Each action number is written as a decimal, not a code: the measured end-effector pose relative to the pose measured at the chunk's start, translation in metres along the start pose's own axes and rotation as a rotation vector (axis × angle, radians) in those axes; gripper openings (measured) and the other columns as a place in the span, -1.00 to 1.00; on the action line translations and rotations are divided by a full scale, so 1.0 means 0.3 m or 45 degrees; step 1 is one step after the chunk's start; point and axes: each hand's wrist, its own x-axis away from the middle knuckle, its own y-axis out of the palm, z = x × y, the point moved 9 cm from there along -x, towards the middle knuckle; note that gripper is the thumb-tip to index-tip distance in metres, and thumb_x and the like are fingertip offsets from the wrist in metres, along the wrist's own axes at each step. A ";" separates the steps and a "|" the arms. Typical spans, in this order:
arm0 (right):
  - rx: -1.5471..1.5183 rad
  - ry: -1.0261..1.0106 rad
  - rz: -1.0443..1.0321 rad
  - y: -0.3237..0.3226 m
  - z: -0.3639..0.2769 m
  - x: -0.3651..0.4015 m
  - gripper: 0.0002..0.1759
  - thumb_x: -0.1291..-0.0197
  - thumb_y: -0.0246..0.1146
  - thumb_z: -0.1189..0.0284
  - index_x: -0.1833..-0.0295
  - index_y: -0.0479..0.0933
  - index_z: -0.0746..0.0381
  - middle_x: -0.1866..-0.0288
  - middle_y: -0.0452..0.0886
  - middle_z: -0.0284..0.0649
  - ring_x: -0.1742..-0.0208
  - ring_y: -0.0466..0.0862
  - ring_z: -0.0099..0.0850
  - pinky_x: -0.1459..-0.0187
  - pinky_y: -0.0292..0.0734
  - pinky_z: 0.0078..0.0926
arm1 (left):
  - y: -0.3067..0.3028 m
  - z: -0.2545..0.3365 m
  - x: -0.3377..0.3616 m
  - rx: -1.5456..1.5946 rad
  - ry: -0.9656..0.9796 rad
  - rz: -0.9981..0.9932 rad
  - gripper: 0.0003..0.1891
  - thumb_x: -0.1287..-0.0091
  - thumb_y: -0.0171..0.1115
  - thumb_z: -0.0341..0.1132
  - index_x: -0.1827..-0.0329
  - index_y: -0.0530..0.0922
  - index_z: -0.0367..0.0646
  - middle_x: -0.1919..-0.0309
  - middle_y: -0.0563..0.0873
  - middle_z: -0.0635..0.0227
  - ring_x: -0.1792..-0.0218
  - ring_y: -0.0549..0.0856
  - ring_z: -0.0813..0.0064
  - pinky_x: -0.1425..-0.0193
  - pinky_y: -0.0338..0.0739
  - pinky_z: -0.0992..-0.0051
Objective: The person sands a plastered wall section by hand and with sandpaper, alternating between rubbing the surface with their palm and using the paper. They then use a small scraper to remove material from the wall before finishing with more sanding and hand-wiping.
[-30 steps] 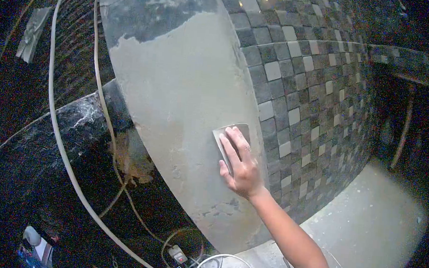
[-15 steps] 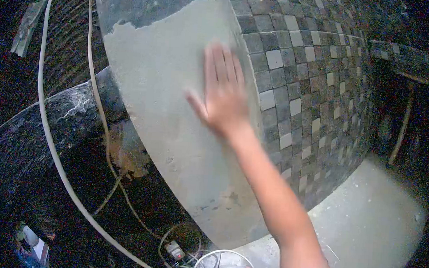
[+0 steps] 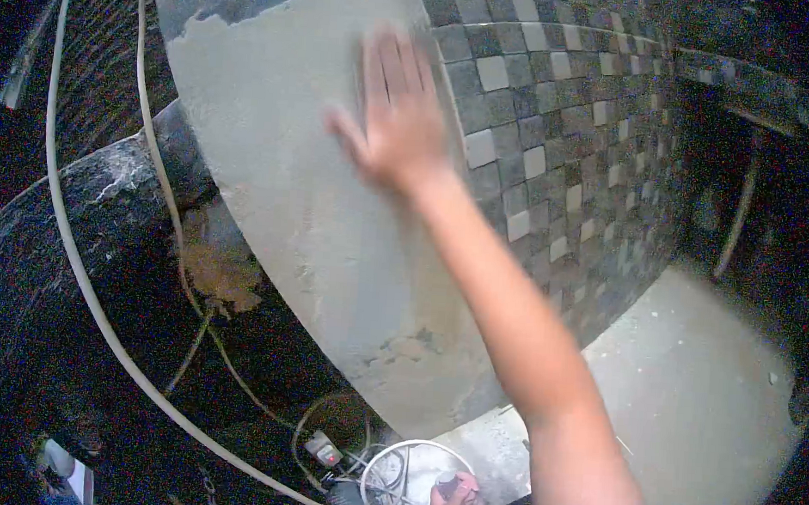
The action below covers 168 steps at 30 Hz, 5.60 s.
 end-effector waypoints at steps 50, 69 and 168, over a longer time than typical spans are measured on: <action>-0.106 0.151 -0.375 -0.059 -0.092 0.405 0.04 -0.38 -0.01 -0.21 -0.64 -0.03 0.38 -0.71 -0.06 0.08 -0.71 -0.05 -0.05 -0.64 -0.18 -0.03 | 0.086 0.015 0.058 -0.202 -0.080 -0.272 -0.79 -0.50 0.26 -0.23 0.21 0.58 -0.19 0.46 0.63 0.46 0.53 0.55 0.65 0.47 0.43 0.59; -0.161 0.240 -0.416 -0.068 -0.114 0.566 0.08 -0.33 0.10 -0.20 -0.64 -0.02 0.41 -0.70 -0.05 0.11 -0.72 -0.08 -0.02 -0.62 -0.19 0.04 | -0.034 -0.177 -0.035 -0.743 0.235 -0.424 -0.70 -0.45 0.31 -0.22 0.05 0.60 -0.35 0.29 0.73 0.31 0.26 0.65 0.55 0.15 0.59 0.43; -0.256 0.154 0.183 0.049 -0.314 -0.231 -0.01 -0.29 0.14 -0.15 -0.60 0.14 0.32 -0.65 0.15 0.01 -0.66 0.11 -0.06 -0.63 -0.07 0.01 | -0.073 -0.283 -0.108 0.297 -0.457 -0.318 -0.95 -0.52 0.15 -0.28 0.11 0.49 0.00 0.55 0.48 0.55 0.69 0.37 0.69 0.68 0.22 0.68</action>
